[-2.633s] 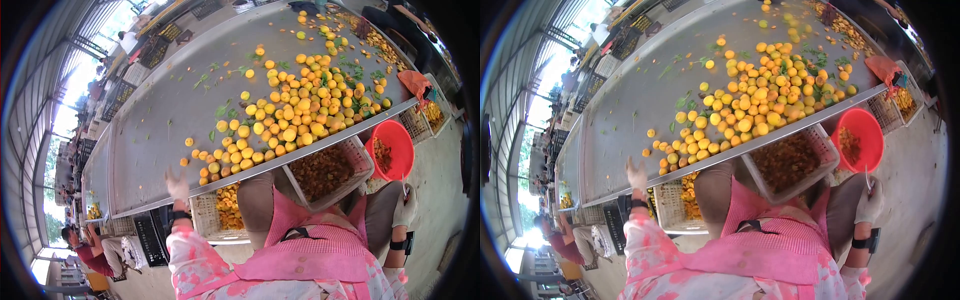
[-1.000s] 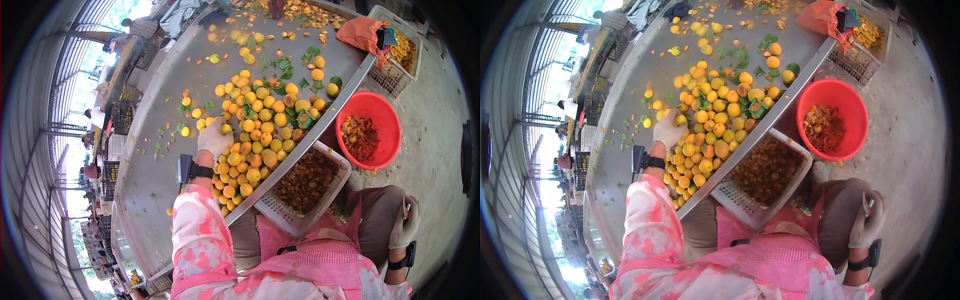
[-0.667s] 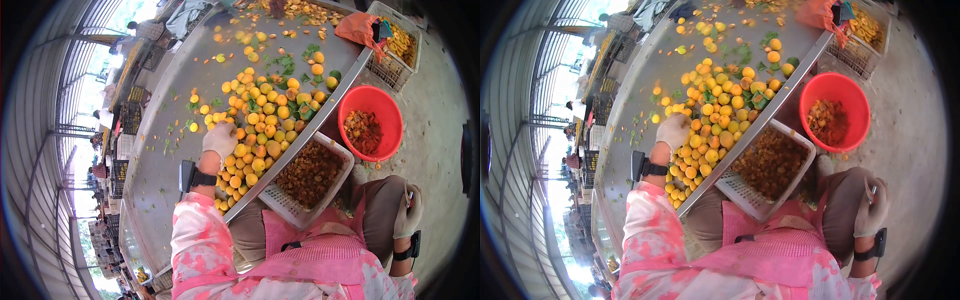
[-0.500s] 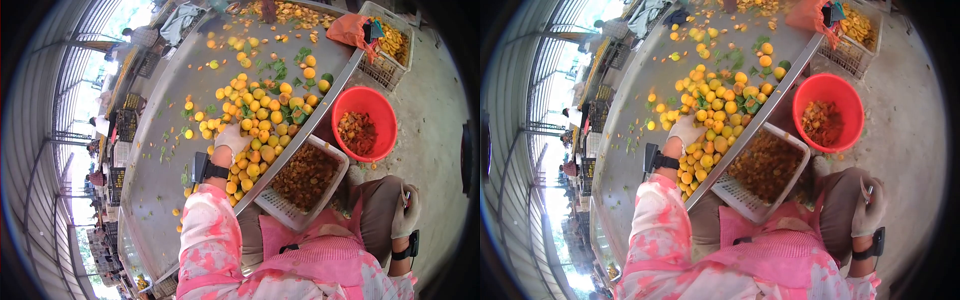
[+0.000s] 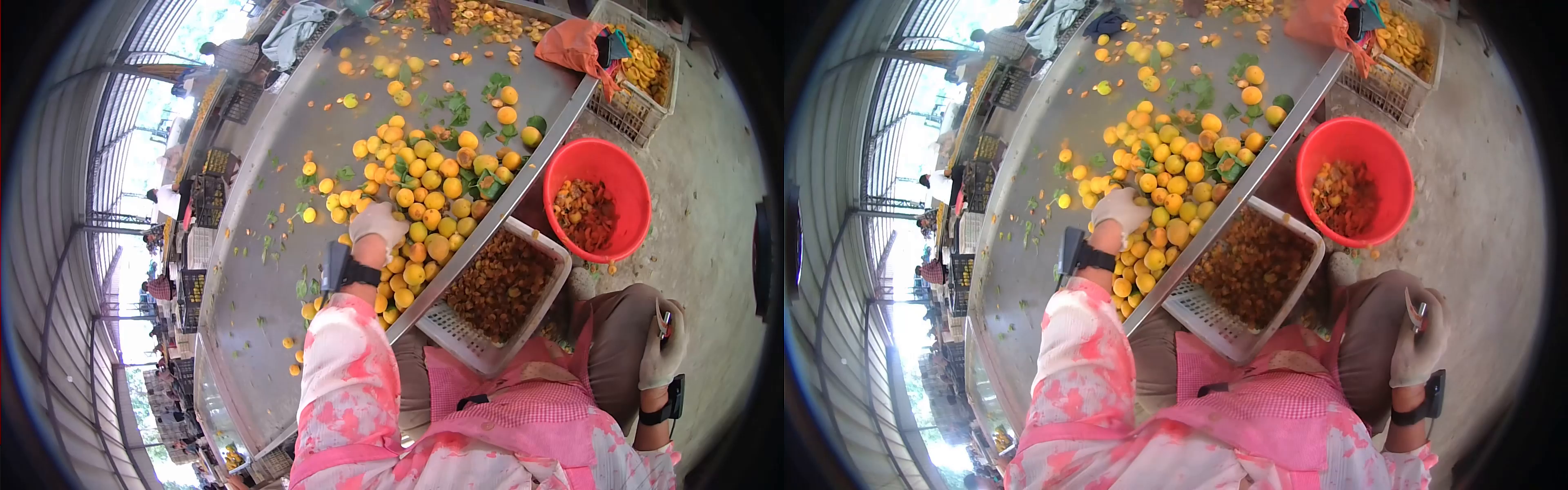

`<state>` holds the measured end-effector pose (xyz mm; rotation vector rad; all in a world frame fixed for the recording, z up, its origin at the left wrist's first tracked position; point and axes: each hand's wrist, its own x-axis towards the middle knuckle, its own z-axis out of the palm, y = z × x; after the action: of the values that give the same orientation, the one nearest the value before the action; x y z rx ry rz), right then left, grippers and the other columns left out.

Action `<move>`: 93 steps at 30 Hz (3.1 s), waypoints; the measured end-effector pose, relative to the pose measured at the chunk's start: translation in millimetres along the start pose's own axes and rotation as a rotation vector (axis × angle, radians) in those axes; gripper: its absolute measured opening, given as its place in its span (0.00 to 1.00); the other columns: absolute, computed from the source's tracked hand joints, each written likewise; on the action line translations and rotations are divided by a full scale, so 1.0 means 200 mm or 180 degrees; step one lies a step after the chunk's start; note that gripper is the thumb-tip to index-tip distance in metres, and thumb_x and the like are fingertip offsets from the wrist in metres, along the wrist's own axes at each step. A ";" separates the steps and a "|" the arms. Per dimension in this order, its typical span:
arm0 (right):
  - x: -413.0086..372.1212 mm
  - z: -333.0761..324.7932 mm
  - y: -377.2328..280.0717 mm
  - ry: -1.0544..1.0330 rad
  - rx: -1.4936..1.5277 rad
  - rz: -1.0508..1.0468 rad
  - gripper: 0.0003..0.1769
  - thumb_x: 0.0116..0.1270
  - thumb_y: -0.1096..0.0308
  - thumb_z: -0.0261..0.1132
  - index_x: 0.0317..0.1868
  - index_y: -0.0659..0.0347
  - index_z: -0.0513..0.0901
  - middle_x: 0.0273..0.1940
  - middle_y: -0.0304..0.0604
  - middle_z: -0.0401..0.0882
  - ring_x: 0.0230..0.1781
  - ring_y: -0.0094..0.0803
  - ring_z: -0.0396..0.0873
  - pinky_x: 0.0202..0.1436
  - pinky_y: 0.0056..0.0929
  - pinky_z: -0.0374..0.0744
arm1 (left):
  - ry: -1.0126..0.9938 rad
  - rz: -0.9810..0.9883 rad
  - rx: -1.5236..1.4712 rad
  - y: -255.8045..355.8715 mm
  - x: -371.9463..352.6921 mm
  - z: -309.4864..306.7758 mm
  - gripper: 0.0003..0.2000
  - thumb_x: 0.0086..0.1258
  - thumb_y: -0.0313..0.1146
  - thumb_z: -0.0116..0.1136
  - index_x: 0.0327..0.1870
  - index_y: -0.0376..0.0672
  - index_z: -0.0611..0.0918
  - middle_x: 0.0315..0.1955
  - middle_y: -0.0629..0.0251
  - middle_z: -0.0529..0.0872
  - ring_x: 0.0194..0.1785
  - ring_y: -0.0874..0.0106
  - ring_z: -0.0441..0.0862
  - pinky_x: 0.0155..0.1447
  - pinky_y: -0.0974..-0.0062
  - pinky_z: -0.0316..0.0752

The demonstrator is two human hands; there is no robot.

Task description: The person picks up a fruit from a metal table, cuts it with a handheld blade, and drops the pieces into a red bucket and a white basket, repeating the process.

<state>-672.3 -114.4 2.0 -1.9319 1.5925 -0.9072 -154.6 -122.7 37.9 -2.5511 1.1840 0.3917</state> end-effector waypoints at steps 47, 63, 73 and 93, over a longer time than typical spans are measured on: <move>-0.07 -0.04 0.05 0.0200 0.0133 0.0023 0.11 0.67 0.76 0.59 0.49 0.65 0.79 0.44 0.49 0.81 0.47 0.38 0.80 0.55 0.31 0.75 | 0.0871 0.0608 -0.1864 0.02 -0.41 0.16 0.23 0.67 0.45 0.59 0.58 0.41 0.80 0.54 0.50 0.83 0.57 0.52 0.81 0.60 0.61 0.75; 0.00 -0.04 0.15 -0.0064 0.0434 0.0387 0.11 0.68 0.79 0.58 0.51 0.68 0.77 0.50 0.47 0.78 0.52 0.37 0.77 0.61 0.30 0.71 | 0.0348 0.0085 -0.0799 -0.01 -0.20 0.15 0.22 0.64 0.48 0.57 0.45 0.36 0.85 0.46 0.41 0.85 0.52 0.48 0.82 0.58 0.57 0.77; 0.04 0.00 0.15 -0.0083 0.0484 0.0422 0.15 0.61 0.83 0.58 0.49 0.67 0.78 0.49 0.52 0.78 0.51 0.44 0.78 0.59 0.31 0.73 | -0.0685 -0.0256 -0.6766 -0.22 -0.01 0.10 0.06 0.69 0.20 0.51 0.42 0.34 0.80 0.47 0.55 0.81 0.43 0.66 0.83 0.40 0.74 0.78; 0.11 0.10 0.12 -0.0318 0.0194 0.0473 0.14 0.62 0.81 0.57 0.49 0.66 0.78 0.49 0.51 0.77 0.52 0.45 0.76 0.60 0.34 0.71 | -0.0144 -0.0296 0.0083 -0.03 0.08 -0.15 0.19 0.60 0.46 0.56 0.49 0.48 0.86 0.45 0.54 0.88 0.51 0.54 0.84 0.56 0.60 0.77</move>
<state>-671.2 -142.0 -23.4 -1.7632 1.6072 -0.7772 -136.6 -140.9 61.8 -2.5498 1.0432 0.4071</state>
